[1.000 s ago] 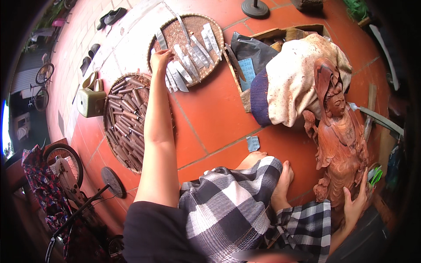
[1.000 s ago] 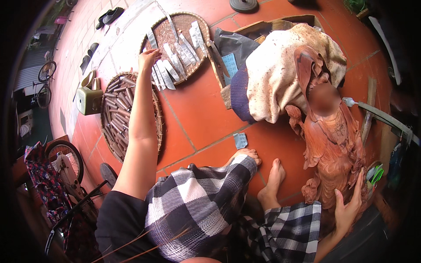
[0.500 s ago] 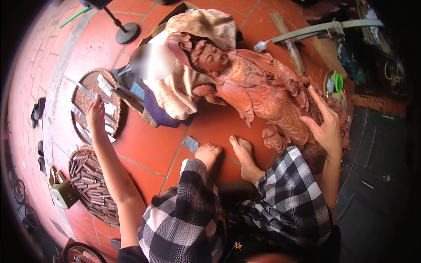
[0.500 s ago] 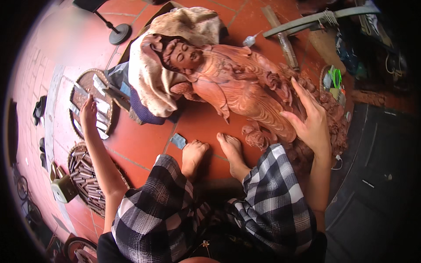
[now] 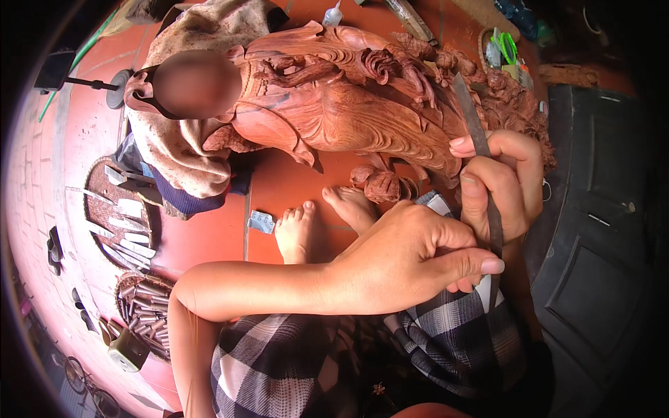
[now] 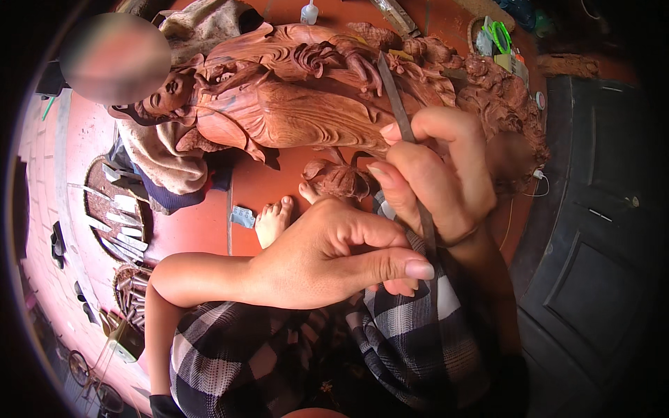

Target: The person is carving a wooden sculpture of a figure, using various hand tools to refine details on the face, hair, and clothing. They switch between different carving tools and occasionally wipe the sculpture with a cloth.

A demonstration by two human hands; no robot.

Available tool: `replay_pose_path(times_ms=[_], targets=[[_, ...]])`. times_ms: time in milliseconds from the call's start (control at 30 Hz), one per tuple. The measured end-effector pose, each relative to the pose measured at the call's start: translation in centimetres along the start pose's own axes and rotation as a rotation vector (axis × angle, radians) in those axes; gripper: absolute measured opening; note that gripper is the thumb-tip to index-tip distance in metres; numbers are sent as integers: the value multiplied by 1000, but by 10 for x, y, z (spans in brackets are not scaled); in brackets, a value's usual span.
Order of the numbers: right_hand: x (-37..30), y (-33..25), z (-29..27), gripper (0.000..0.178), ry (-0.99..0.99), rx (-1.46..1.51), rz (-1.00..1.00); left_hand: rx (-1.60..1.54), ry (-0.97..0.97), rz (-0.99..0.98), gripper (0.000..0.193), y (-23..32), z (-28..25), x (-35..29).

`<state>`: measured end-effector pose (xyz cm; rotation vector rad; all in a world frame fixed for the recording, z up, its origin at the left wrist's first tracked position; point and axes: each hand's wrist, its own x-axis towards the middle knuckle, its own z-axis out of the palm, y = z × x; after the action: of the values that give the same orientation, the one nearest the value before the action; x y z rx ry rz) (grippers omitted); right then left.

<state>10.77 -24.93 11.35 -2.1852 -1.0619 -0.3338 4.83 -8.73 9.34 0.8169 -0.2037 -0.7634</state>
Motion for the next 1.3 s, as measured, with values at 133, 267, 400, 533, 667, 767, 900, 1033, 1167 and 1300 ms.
replay_pose_path(times_ms=[133, 267, 400, 533, 667, 767, 900, 1033, 1167, 1300], targets=[[7, 1, -13, 30, -103, -22, 121, -1, 112, -109, 39, -12, -21, 7], [4, -10, -2, 27, -170, -141, 180, -349, 64, 169, 42, -28, -28, 17], [6, -11, 18, 19, -164, -289, 92, -492, 7, 195, 37, -36, -36, 24], [8, -4, 29, 19, -154, -398, -7, -545, 58, 186, 36, -33, -40, 31], [9, -7, 41, 20, -121, -354, 64, -582, 90, 181, 36, -35, -44, 28], [10, -11, 46, 22, -93, -396, 135, -620, 84, 184, 36, -32, -45, 27], [16, -11, 46, 22, -158, -365, 161, -649, 87, 189, 35, -31, -48, 27], [16, -9, 51, 20, -156, -291, 207, -674, 106, 195, 35, -32, -47, 26], [23, -12, 37, 20, -135, -321, 200, -721, 39, 182, 35, -25, -40, 33], [14, -3, 53, 19, -105, -273, 186, -685, 112, 178, 34, -30, -48, 28]])
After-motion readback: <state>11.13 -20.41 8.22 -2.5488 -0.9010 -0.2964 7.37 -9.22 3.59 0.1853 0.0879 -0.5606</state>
